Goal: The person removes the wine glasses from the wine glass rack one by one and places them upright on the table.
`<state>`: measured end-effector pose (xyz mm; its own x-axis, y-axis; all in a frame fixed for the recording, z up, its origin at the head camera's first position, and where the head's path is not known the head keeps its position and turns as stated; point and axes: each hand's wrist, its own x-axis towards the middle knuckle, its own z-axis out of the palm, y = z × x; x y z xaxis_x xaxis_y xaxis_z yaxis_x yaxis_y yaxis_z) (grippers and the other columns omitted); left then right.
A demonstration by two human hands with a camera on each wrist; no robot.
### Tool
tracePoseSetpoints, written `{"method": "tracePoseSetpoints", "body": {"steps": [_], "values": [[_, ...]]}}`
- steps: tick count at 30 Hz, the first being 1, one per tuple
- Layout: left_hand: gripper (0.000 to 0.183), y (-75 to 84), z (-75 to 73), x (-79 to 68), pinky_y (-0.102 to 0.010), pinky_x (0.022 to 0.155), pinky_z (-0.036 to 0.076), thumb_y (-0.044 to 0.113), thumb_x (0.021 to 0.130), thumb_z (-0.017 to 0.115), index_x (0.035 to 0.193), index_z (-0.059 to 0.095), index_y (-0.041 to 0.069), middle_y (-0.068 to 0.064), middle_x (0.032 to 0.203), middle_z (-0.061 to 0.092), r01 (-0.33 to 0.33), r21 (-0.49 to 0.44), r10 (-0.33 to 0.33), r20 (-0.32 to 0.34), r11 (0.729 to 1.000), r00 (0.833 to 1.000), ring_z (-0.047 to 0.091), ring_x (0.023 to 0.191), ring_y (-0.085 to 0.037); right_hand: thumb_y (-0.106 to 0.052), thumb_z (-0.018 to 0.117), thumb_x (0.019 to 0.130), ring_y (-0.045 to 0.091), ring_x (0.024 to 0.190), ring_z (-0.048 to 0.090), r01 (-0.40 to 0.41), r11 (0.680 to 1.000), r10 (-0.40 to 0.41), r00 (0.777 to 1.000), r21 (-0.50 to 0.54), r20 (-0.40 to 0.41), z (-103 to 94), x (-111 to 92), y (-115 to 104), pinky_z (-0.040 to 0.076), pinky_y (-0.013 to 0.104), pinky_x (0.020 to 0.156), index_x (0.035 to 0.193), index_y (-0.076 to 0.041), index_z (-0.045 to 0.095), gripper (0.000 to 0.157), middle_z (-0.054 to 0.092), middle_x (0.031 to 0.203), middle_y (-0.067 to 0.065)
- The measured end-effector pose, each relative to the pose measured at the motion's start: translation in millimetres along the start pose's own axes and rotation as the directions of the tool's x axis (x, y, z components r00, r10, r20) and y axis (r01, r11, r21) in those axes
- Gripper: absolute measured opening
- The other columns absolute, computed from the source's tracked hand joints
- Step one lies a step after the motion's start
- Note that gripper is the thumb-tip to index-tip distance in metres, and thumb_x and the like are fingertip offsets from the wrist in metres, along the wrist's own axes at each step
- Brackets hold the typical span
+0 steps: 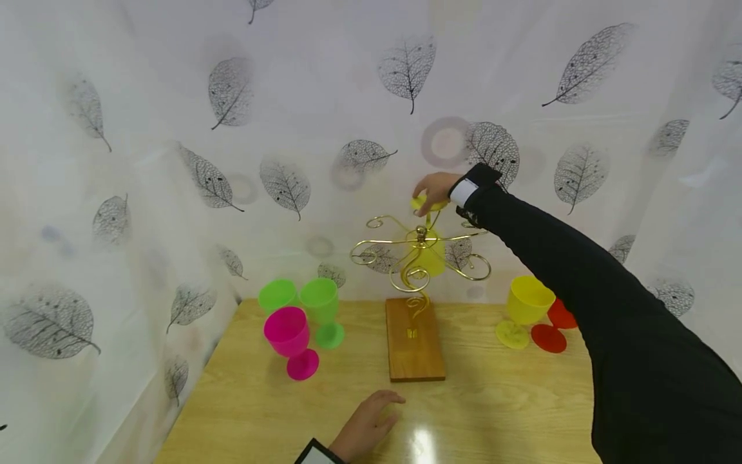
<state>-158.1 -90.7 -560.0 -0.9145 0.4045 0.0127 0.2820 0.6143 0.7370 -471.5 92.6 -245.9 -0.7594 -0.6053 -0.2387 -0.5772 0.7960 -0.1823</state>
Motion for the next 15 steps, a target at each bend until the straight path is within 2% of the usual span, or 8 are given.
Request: {"method": "tracePoseSetpoints", "body": {"steps": [5, 10, 15], "values": [[0.028, -9.5, -4.3, 6.2, -0.04, 0.096, 0.049, 0.017, 0.095, 0.053, 0.122, 0.058, 0.016, -0.003, 0.126, 0.057, -0.046, 0.024, 0.046, -0.006, 0.999, 0.999, 0.054, 0.118, -0.023, -0.028, 0.065, 0.087, 0.042, 0.129, 0.041, -0.033, 0.997, 0.033, 0.999, 0.067, 0.007, -10.1, -11.2, 14.1, 0.051, 0.047, 0.09, 0.137, -0.006, 0.047, 0.058, 0.041, 0.141, 0.03], [0.028, -17.2, -8.6, 11.8, -0.04, 0.096, 0.048, 0.017, 0.095, 0.054, 0.122, 0.058, 0.015, -0.002, 0.126, 0.058, -0.061, -0.004, 0.061, -0.001, 0.998, 0.998, 0.054, 0.118, -0.024, -0.027, 0.065, 0.087, 0.043, 0.128, 0.042, -0.013, 0.997, 0.011, 1.0, 0.08, 0.022, -13.2, -13.5, 13.7, 0.05, 0.046, 0.093, 0.137, -0.006, 0.047, 0.057, 0.041, 0.14, 0.03], [0.028, -24.5, -9.9, 18.1, -0.04, 0.096, 0.049, 0.017, 0.095, 0.054, 0.122, 0.058, 0.016, -0.002, 0.125, 0.058, -0.085, -0.018, 0.085, 0.006, 0.996, 0.996, 0.054, 0.118, -0.023, -0.027, 0.064, 0.088, 0.042, 0.129, 0.042, 0.023, 0.995, -0.028, 0.998, 0.094, 0.049, -15.7, -4.3, 4.3, 0.049, 0.046, 0.096, 0.139, -0.008, 0.046, 0.057, 0.04, 0.141, 0.03]]}}
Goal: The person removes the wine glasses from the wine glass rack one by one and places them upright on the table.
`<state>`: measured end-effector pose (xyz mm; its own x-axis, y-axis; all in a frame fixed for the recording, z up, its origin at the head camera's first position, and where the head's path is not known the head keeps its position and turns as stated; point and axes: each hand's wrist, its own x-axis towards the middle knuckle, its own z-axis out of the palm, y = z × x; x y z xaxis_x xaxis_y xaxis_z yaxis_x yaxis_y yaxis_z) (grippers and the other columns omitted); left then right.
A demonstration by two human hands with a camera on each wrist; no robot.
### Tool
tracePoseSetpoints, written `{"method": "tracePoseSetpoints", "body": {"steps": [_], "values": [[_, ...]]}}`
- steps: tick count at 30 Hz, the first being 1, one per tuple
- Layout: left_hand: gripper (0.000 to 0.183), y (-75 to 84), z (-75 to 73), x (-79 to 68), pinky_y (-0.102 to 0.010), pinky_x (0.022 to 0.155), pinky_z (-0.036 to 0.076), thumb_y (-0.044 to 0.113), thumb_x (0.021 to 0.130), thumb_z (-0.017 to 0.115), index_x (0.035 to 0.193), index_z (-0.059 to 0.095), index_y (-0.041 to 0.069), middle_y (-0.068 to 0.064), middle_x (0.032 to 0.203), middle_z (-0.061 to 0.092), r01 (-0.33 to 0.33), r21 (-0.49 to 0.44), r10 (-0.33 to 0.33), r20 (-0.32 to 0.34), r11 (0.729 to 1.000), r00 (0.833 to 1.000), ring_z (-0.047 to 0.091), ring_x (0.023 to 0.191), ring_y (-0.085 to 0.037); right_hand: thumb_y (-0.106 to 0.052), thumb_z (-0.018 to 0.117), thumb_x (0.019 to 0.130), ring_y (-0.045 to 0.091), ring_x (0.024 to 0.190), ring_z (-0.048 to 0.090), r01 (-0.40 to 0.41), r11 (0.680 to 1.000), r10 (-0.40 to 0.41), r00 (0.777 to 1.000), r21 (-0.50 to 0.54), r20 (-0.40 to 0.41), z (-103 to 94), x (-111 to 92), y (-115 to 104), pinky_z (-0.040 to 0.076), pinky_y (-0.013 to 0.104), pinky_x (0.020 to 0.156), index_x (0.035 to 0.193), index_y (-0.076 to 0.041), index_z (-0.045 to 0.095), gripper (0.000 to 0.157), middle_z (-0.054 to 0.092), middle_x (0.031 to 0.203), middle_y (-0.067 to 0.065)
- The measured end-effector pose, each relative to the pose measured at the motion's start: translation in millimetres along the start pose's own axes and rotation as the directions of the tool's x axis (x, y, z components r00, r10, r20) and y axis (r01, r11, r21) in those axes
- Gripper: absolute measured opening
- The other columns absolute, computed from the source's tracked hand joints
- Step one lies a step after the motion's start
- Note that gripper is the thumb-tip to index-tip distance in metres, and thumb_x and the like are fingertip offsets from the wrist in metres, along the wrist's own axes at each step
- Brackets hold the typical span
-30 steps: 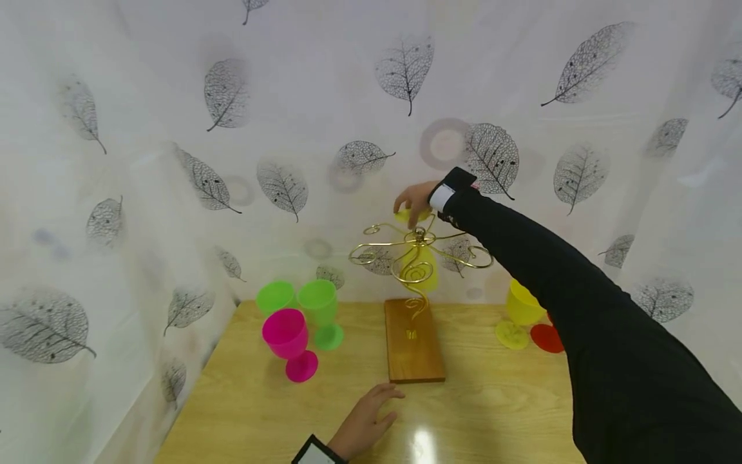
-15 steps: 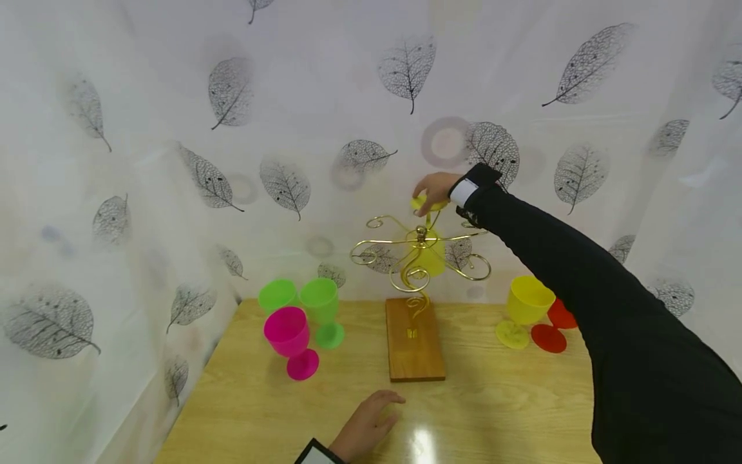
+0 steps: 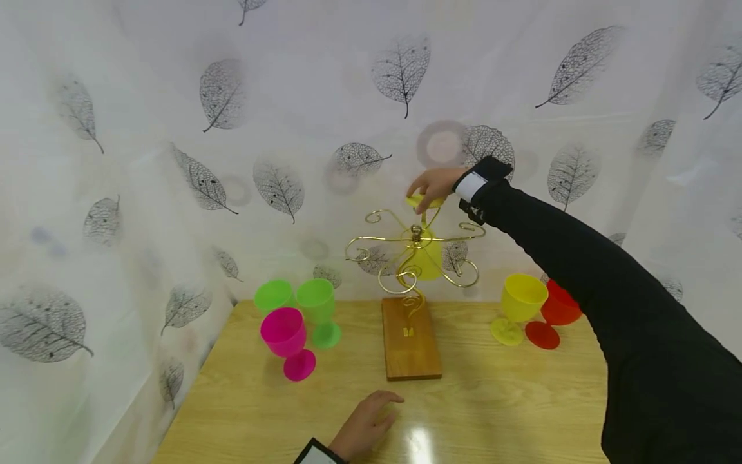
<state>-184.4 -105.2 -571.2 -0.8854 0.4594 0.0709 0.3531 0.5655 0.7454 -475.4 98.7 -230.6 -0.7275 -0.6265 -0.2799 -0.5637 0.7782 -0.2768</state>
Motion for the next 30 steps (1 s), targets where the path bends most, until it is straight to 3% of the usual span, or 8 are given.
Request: {"method": "tracePoseSetpoints", "body": {"steps": [5, 11, 18, 24, 30], "values": [[0.028, 2.3, 3.6, -1.4, -0.038, 0.095, 0.05, 0.016, 0.095, 0.053, 0.123, 0.058, 0.015, -0.002, 0.125, 0.058, -0.028, 0.039, 0.029, -0.025, 0.999, 0.999, 0.055, 0.117, -0.022, -0.03, 0.066, 0.087, 0.04, 0.132, 0.039, 0.014, 0.999, -0.012, 0.999, 0.038, -0.05, -0.6, 16.4, -4.1, 0.046, 0.046, 0.099, 0.14, -0.011, 0.045, 0.06, 0.04, 0.143, 0.027], [0.028, 7.8, 6.7, -5.1, -0.04, 0.096, 0.049, 0.018, 0.096, 0.052, 0.123, 0.057, 0.016, -0.002, 0.125, 0.058, 0.012, 0.014, -0.011, -0.02, 1.0, 1.0, 0.055, 0.118, -0.024, -0.034, 0.066, 0.086, 0.04, 0.132, 0.04, 0.005, 1.0, -0.006, 0.986, -0.006, -0.164, -2.0, 17.1, -4.7, 0.04, 0.049, 0.104, 0.138, -0.008, 0.046, 0.062, 0.04, 0.145, 0.022], [0.027, 11.7, 10.4, -11.3, -0.039, 0.096, 0.049, 0.018, 0.095, 0.053, 0.121, 0.059, 0.013, -0.003, 0.123, 0.059, 0.038, 0.019, -0.037, -0.024, 0.999, 0.999, 0.055, 0.117, -0.023, -0.038, 0.063, 0.087, 0.037, 0.124, 0.048, -0.067, 0.998, 0.065, 0.978, -0.005, -0.198, -7.6, 11.2, 21.4, 0.051, 0.04, 0.08, 0.138, -0.009, 0.047, 0.061, 0.039, 0.146, 0.022], [0.028, 10.0, 9.0, -13.8, -0.038, 0.096, 0.049, 0.019, 0.096, 0.052, 0.122, 0.058, 0.013, -0.003, 0.124, 0.059, 0.024, 0.011, -0.023, -0.007, 1.0, 1.0, 0.055, 0.117, -0.023, -0.033, 0.066, 0.086, 0.043, 0.129, 0.041, -0.084, 0.996, 0.082, 0.986, -0.005, -0.143, -7.8, -9.6, 43.6, 0.043, 0.049, 0.1, 0.135, -0.003, 0.049, 0.06, 0.033, 0.147, 0.025], [0.028, 9.3, 7.1, -12.9, -0.039, 0.096, 0.048, 0.017, 0.095, 0.053, 0.122, 0.058, 0.013, -0.003, 0.124, 0.059, 0.014, -0.005, -0.014, -0.003, 1.0, 1.0, 0.055, 0.117, -0.024, -0.03, 0.068, 0.084, 0.046, 0.125, 0.043, -0.133, 0.989, 0.124, 0.983, -0.063, -0.133, -6.4, -45.7, 55.9, 0.042, 0.053, 0.1, 0.134, -0.003, 0.05, 0.06, 0.042, 0.14, 0.029]]}}
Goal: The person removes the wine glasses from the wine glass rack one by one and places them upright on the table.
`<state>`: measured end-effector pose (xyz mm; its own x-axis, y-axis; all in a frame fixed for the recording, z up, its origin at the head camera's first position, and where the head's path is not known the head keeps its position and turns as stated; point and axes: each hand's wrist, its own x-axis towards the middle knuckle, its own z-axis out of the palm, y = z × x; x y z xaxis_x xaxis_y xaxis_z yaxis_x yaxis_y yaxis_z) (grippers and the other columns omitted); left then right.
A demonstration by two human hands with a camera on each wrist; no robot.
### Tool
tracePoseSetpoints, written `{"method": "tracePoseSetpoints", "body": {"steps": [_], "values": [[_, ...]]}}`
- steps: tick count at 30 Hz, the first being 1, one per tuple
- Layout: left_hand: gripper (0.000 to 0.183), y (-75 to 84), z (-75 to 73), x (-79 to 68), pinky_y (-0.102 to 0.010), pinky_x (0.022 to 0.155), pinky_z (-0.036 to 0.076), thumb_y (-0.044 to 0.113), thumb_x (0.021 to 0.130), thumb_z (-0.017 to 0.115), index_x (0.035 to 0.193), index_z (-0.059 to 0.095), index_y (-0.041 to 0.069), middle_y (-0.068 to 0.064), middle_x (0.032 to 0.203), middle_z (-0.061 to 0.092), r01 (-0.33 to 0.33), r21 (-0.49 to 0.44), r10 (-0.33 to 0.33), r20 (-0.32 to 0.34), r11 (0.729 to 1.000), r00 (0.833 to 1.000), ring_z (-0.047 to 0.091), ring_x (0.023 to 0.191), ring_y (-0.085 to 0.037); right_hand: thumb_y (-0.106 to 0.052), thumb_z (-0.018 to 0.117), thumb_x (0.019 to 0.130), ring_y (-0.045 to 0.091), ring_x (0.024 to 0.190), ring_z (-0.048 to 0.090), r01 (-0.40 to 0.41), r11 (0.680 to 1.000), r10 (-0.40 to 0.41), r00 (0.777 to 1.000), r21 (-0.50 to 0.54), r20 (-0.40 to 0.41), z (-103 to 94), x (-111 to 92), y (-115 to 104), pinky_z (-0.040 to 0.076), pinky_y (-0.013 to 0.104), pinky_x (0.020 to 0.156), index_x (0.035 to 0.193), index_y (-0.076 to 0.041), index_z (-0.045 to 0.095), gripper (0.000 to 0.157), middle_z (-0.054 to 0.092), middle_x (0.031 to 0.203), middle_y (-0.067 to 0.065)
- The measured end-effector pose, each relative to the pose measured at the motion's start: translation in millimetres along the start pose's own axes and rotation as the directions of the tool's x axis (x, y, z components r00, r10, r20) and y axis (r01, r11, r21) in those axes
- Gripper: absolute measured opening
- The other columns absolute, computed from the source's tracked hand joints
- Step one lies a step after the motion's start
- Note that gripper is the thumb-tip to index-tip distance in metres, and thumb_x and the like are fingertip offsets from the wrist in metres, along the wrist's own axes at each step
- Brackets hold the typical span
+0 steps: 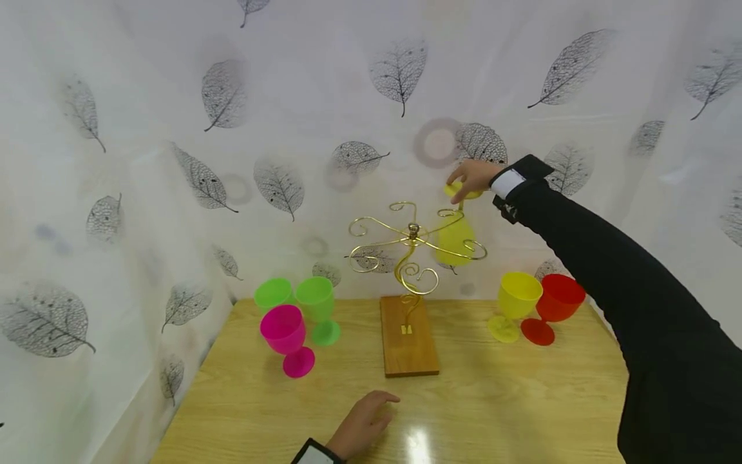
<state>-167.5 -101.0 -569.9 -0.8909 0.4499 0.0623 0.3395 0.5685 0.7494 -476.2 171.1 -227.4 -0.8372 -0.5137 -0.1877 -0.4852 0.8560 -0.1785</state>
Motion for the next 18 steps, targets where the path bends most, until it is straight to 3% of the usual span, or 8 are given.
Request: {"method": "tracePoseSetpoints", "body": {"steps": [5, 13, 18], "values": [[0.028, -4.9, 0.5, 8.8, -0.04, 0.097, 0.048, 0.015, 0.094, 0.054, 0.122, 0.059, 0.016, -0.001, 0.123, 0.059, 0.012, 0.04, -0.013, 0.01, 0.999, 1.0, 0.055, 0.118, -0.023, -0.031, 0.068, 0.084, 0.048, 0.122, 0.044, -0.006, 1.0, 0.006, 1.0, 0.005, -0.017, 3.2, -29.4, 22.3, 0.042, 0.057, 0.097, 0.134, -0.003, 0.05, 0.06, 0.044, 0.138, 0.03], [0.027, -8.1, -4.8, 31.3, -0.043, 0.097, 0.047, 0.015, 0.096, 0.053, 0.122, 0.059, 0.015, -0.006, 0.125, 0.059, 0.055, 0.019, -0.055, 0.013, 0.998, 0.998, 0.055, 0.116, -0.028, -0.039, 0.07, 0.082, 0.048, 0.118, 0.046, -0.026, 0.997, 0.03, 0.998, 0.069, -0.062, 17.7, -82.4, 32.3, 0.044, 0.061, 0.093, 0.133, -0.007, 0.052, 0.062, 0.046, 0.135, 0.031], [0.029, 1.6, -6.3, 41.8, -0.044, 0.095, 0.048, 0.014, 0.095, 0.053, 0.123, 0.058, 0.01, -0.01, 0.125, 0.059, 0.01, 0.055, -0.01, 0.012, 0.998, 1.0, 0.056, 0.114, -0.031, -0.033, 0.067, 0.086, 0.047, 0.112, 0.054, 0.024, 0.984, -0.012, 0.998, 0.177, -0.065, 36.4, -119.0, 44.0, 0.052, 0.055, 0.085, 0.137, -0.01, 0.048, 0.059, 0.049, 0.132, 0.031]]}}
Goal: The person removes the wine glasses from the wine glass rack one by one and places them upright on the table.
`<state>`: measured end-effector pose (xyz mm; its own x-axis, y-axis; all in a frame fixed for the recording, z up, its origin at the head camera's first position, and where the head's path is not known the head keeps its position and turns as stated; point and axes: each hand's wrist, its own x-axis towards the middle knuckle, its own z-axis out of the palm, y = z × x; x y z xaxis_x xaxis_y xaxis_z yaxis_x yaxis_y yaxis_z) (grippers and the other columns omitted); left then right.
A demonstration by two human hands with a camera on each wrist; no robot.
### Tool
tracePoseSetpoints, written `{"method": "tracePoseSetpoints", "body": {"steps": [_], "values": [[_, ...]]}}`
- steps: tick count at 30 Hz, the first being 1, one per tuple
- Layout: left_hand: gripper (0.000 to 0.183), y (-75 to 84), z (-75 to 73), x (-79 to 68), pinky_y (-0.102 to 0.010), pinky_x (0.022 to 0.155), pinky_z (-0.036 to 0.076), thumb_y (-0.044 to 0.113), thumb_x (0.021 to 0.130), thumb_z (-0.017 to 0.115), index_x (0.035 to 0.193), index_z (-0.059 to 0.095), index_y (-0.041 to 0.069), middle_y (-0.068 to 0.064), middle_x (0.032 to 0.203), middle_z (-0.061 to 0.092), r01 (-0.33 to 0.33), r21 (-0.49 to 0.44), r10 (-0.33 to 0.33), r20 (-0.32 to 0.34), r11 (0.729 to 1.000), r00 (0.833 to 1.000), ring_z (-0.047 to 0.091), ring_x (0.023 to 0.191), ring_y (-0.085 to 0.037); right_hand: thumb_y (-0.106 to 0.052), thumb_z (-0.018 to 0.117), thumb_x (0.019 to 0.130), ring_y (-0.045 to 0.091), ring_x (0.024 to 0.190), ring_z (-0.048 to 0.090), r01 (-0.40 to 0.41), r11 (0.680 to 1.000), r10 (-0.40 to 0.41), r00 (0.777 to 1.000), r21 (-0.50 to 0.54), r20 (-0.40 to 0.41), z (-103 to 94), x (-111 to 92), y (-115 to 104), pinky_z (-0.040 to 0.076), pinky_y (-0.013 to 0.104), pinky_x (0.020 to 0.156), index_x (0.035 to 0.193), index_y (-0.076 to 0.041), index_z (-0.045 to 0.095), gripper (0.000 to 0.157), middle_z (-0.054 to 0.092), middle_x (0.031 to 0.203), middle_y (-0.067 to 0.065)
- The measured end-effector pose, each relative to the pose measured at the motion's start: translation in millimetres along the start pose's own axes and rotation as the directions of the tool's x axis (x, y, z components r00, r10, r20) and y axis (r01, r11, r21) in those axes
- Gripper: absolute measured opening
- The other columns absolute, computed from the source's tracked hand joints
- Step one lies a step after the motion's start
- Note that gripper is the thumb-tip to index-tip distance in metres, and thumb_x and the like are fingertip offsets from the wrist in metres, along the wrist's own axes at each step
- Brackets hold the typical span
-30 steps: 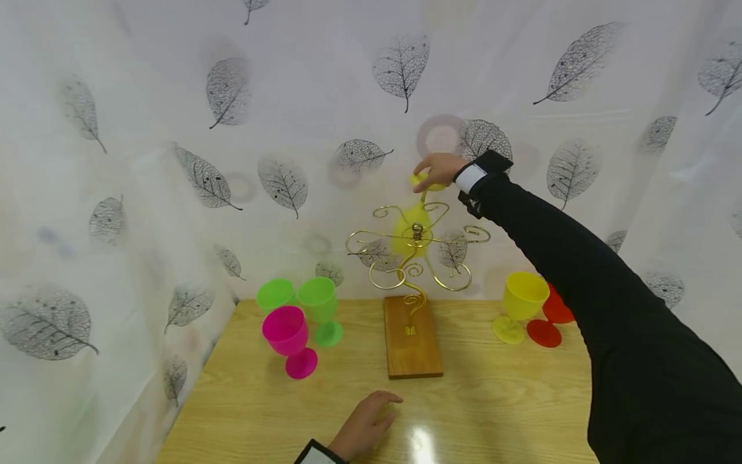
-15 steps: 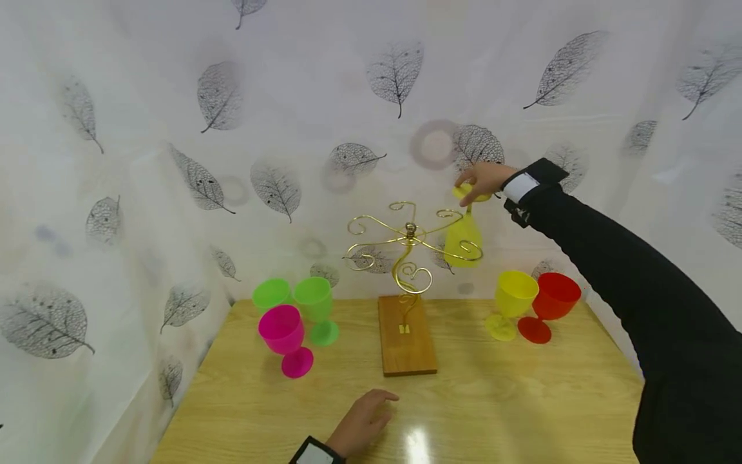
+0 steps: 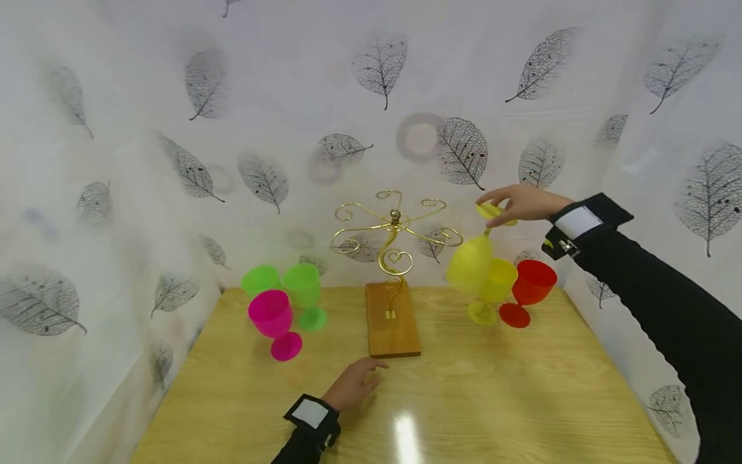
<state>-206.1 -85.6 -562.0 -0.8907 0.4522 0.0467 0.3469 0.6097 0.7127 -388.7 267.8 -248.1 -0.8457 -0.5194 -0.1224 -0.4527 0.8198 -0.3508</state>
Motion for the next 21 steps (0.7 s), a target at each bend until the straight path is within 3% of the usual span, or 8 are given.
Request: {"method": "tracePoseSetpoints", "body": {"steps": [6, 9, 10, 11, 13, 16, 18, 21], "values": [[0.037, 9.4, -9.3, 5.7, -0.044, 0.096, 0.047, 0.013, 0.095, 0.054, 0.131, 0.051, 0.005, -0.013, 0.13, 0.055, -0.04, -0.001, 0.04, 0.008, 0.999, 0.999, 0.055, 0.116, -0.033, -0.025, 0.052, 0.095, 0.041, 0.118, 0.047, 0.063, 0.953, -0.076, 0.997, 0.297, 0.032, 25.9, -47.3, 12.6, 0.047, 0.057, 0.09, 0.147, -0.015, 0.031, 0.057, 0.04, 0.14, 0.025], [0.053, 17.9, -13.7, 7.4, -0.045, 0.099, 0.046, 0.018, 0.092, 0.06, 0.14, 0.04, 0.009, -0.01, 0.137, 0.05, -0.043, -0.02, 0.042, -0.021, 0.999, 0.999, 0.051, 0.122, -0.029, -0.02, 0.041, 0.1, 0.023, 0.122, 0.047, 0.157, 0.835, -0.184, 0.983, 0.527, -0.001, 56.6, -68.9, 28.7, 0.047, 0.047, 0.096, 0.149, -0.015, 0.025, 0.051, 0.039, 0.144, 0.007], [0.061, 23.1, -16.3, 8.0, -0.046, 0.1, 0.045, 0.02, 0.09, 0.063, 0.143, 0.035, 0.01, -0.009, 0.14, 0.047, -0.051, -0.031, 0.05, -0.036, 0.998, 0.998, 0.049, 0.124, -0.028, -0.017, 0.037, 0.102, 0.02, 0.122, 0.048, 0.205, 0.743, -0.248, 0.968, 0.637, -0.023, 71.2, -74.1, 33.2, 0.046, 0.045, 0.098, 0.149, -0.014, 0.023, 0.05, 0.04, 0.144, 0.003], [0.067, 29.2, -19.3, 9.0, -0.047, 0.101, 0.044, 0.023, 0.088, 0.066, 0.145, 0.032, 0.011, -0.009, 0.142, 0.045, -0.072, -0.04, 0.069, -0.057, 0.997, 0.996, 0.047, 0.127, -0.028, -0.014, 0.032, 0.103, 0.018, 0.124, 0.049, 0.25, 0.607, -0.324, 0.945, 0.754, -0.053, 88.3, -77.8, 35.8, 0.045, 0.043, 0.101, 0.15, -0.013, 0.02, 0.048, 0.04, 0.144, 0.001], [0.08, 45.4, -26.5, 11.9, -0.049, 0.103, 0.042, 0.03, 0.083, 0.071, 0.147, 0.026, 0.016, -0.007, 0.146, 0.04, -0.131, -0.073, 0.122, -0.117, 0.989, 0.986, 0.043, 0.131, -0.027, -0.01, 0.021, 0.104, 0.015, 0.128, 0.048, 0.264, 0.223, -0.489, 0.863, 0.938, -0.127, 128.5, -80.4, 35.5, 0.042, 0.038, 0.107, 0.151, -0.012, 0.016, 0.047, 0.04, 0.146, 0.0], [0.094, 76.8, -38.9, 15.8, -0.051, 0.107, 0.038, 0.038, 0.076, 0.075, 0.149, 0.018, 0.021, -0.005, 0.152, 0.031, -0.266, -0.17, 0.228, -0.214, 0.949, 0.95, 0.037, 0.137, -0.025, -0.012, 0.01, 0.103, 0.025, 0.136, 0.039, 0.043, -0.316, -0.62, 0.747, 0.948, -0.241, 196.6, -79.7, 16.7, 0.033, 0.041, 0.113, 0.151, -0.014, 0.016, 0.048, 0.035, 0.15, 0.008], [0.102, 93.1, -43.2, 20.5, -0.051, 0.11, 0.035, 0.042, 0.073, 0.075, 0.15, 0.011, 0.02, -0.006, 0.155, 0.025, -0.386, -0.244, 0.314, -0.287, 0.89, 0.905, 0.034, 0.139, -0.023, -0.02, 0.005, 0.103, 0.028, 0.138, 0.035, -0.089, -0.507, -0.613, 0.736, 0.857, -0.287, 237.8, -80.1, -3.3, 0.029, 0.042, 0.115, 0.15, -0.016, 0.022, 0.05, 0.033, 0.151, 0.01], [0.11, 111.0, -46.6, 25.7, -0.044, 0.115, 0.03, 0.043, 0.073, 0.074, 0.151, 0.003, 0.012, -0.01, 0.157, 0.018, -0.53, -0.367, 0.404, -0.367, 0.764, 0.838, 0.028, 0.142, -0.02, -0.034, 0.002, 0.101, 0.029, 0.139, 0.031, -0.196, -0.672, -0.562, 0.763, 0.714, -0.32, 285.6, -80.8, -34.4, 0.025, 0.041, 0.117, 0.147, -0.017, 0.031, 0.057, 0.032, 0.151, 0.012]]}}
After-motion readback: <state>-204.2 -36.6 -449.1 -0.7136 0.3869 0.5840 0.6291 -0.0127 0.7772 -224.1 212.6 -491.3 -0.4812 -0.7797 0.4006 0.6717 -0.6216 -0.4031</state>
